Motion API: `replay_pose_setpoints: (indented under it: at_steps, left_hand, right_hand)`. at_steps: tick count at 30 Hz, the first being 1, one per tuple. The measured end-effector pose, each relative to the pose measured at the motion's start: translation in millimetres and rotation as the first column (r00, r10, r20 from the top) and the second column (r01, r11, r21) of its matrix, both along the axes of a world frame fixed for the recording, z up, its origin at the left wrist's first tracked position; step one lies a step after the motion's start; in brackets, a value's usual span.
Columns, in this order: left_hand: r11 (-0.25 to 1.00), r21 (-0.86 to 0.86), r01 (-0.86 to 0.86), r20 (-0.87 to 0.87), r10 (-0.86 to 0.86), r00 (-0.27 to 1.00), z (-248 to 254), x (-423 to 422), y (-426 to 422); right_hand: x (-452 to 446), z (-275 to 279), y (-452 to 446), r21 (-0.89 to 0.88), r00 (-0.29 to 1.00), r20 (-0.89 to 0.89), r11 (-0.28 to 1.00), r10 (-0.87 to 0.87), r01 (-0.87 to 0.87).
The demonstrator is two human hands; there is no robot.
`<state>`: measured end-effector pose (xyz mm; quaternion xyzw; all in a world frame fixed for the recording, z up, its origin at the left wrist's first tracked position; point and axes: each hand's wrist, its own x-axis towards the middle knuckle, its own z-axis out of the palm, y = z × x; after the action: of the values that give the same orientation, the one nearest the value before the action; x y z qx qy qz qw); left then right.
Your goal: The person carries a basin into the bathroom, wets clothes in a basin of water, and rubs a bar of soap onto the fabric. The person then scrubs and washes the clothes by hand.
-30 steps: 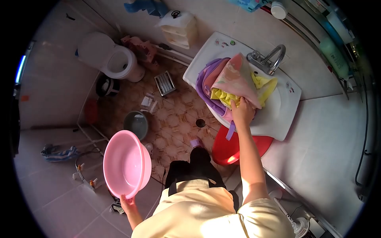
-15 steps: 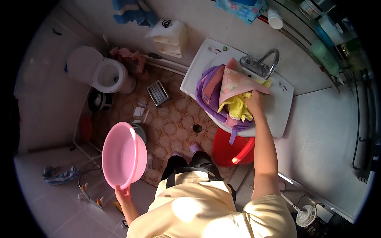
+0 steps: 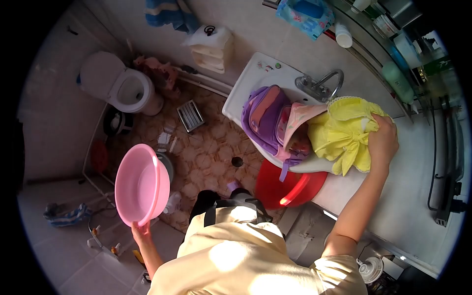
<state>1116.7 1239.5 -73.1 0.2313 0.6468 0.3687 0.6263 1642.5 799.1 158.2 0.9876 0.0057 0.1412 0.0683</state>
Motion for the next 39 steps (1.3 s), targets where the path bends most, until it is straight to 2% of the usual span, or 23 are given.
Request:
replay_pose_setpoints:
  at_steps: [2,4,5,7,8,11,13,15,18,20,21,23,24,27,29,31,33,35,39]
  left_hand:
    - [1.0,-0.011,-0.028,0.013,0.028,1.0,-2.8,-4.0,-2.2]
    - [0.999,-0.01,-0.044,0.003,0.044,0.999,-5.3,-9.7,-4.1]
    - [0.999,-0.009,-0.053,-0.007,0.053,0.999,-7.6,-11.2,-4.4]
    - [0.996,-0.003,-0.084,0.014,0.084,0.996,-16.3,-18.3,-1.6]
    - [0.994,0.006,-0.113,0.033,0.112,0.993,-21.4,-22.8,-2.6]
    - [0.978,0.028,-0.205,0.084,0.202,0.976,-25.6,-28.9,-10.2]
    - [0.957,0.032,-0.289,0.086,0.285,0.955,-12.7,-25.1,-16.9]
    - [0.918,0.006,-0.396,0.121,0.392,0.912,-9.1,-32.8,-21.1]
    - [0.87,0.026,-0.492,0.114,0.486,0.866,-4.2,-51.1,-29.1]
    - [0.823,0.031,-0.567,0.127,0.559,0.819,-1.4,-60.9,-31.7]
    - [0.797,0.044,-0.602,0.132,0.593,0.795,3.0,-62.9,-32.8]
    - [0.742,0.059,-0.668,0.125,0.659,0.742,8.0,-69.3,-32.3]
    - [0.712,0.045,-0.701,0.116,0.693,0.711,10.8,-74.6,-27.7]
    - [0.643,0.029,-0.765,0.11,0.759,0.642,3.9,-89.1,-12.1]
    - [0.609,0.02,-0.793,0.113,0.786,0.607,-6.4,-91.3,4.9]
    - [0.557,-0.016,-0.83,0.097,0.827,0.553,-14.3,-93.2,16.8]
    - [0.518,-0.044,-0.854,0.101,0.853,0.512,-22.8,-89.7,27.0]
    - [0.476,-0.059,-0.877,0.112,0.877,0.468,-25.8,-83.9,41.0]
    - [0.388,-0.114,-0.915,0.054,0.922,0.384,-24.1,-84.7,50.7]
  right_hand:
    - [-18.4,32.5,8.1,0.008,0.996,0.088,1.0,-0.024,0.024]
    - [-31.0,57.1,2.5,0.083,0.973,0.226,0.995,0.037,-0.057]
    - [-32.5,66.3,-8.1,0.127,0.927,0.348,0.973,0.14,-0.195]
    - [-43.7,93.3,-7.2,0.44,0.865,0.455,0.79,0.213,-0.426]
    - [-49.2,98.2,-0.6,0.533,0.829,0.512,0.673,0.226,-0.513]
    - [-55.3,95.0,43.2,0.675,0.748,0.63,0.331,0.207,-0.66]
    - [-46.8,88.0,80.7,0.741,0.748,0.638,0.121,0.181,-0.661]
    - [-30.6,78.6,126.0,0.809,0.789,0.584,-0.055,0.191,-0.586]
    - [-16.5,50.3,208.2,0.912,0.869,0.405,-0.199,0.283,-0.36]
    - [-19.8,17.8,273.2,0.978,0.881,0.184,-0.175,0.437,-0.117]
    - [-33.3,-3.6,307.5,0.992,0.841,0.046,-0.124,0.539,0.025]
    - [-66.7,-54.9,378.4,0.947,0.534,-0.046,-0.133,0.844,0.292]
    - [-88.0,-76.2,413.3,0.948,0.393,-0.088,-0.044,0.915,0.315]
    - [-152.3,-145.5,506.0,0.917,0.148,-0.253,0.189,0.956,0.351]
    - [-176.4,-216.8,551.0,0.949,0.071,-0.301,0.292,0.951,0.122]
    - [-204.0,-265.6,592.7,0.874,0.059,-0.376,0.376,0.925,-0.309]
    - [-229.4,-312.7,624.3,0.852,0.034,-0.335,0.318,0.942,-0.416]
    - [-254.4,-351.6,655.6,0.786,0.009,-0.395,0.343,0.919,-0.514]
    - [-308.9,-412.0,707.0,0.761,-0.05,-0.475,0.381,0.879,-0.525]
